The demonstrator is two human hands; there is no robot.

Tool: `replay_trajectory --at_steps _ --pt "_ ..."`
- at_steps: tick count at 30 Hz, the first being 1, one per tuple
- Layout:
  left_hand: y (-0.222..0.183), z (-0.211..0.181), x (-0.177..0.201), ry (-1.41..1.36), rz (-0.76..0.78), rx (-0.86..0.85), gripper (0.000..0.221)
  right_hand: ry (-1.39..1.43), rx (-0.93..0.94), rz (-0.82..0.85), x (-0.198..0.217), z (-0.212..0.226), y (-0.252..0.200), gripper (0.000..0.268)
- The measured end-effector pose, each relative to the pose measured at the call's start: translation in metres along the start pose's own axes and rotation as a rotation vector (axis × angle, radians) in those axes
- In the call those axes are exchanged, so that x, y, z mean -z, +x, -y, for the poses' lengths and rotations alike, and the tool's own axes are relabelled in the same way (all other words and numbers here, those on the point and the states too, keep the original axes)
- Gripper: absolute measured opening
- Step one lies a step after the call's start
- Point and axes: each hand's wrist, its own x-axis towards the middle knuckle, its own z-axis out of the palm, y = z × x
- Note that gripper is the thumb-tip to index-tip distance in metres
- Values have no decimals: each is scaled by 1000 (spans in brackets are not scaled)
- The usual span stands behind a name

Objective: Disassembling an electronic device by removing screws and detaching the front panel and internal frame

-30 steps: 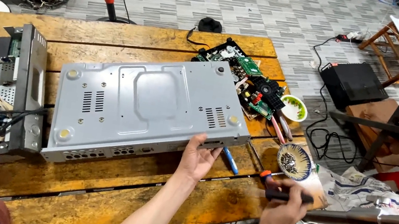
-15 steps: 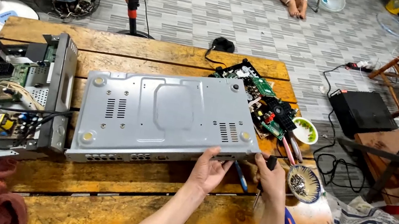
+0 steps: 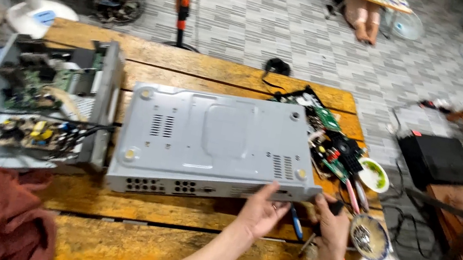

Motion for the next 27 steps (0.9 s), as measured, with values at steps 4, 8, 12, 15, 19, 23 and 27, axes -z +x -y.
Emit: replay_trajectory --at_steps 4,8,12,15,19,23,27 --pt "10 -1 14 -21 40 45 37 65 -63 72 -7 0 7 21" --pt "3 5 16 4 10 -20 30 75 -18 124 1 -10 13 13" --pt "-65 3 -15 96 -2 -22 29 102 -84 131 7 7 -13 15" --pt "-52 23 21 131 20 -74 20 105 -128 135 13 18 -37 11" --pt "-59 42 42 223 50 -82 21 167 -230 157 27 23 -58 14" --pt "-64 46 40 398 35 -112 22 264 -121 285 41 16 -63 14" --pt "-45 46 37 508 265 -194 10 276 -162 203 48 15 -58 23"
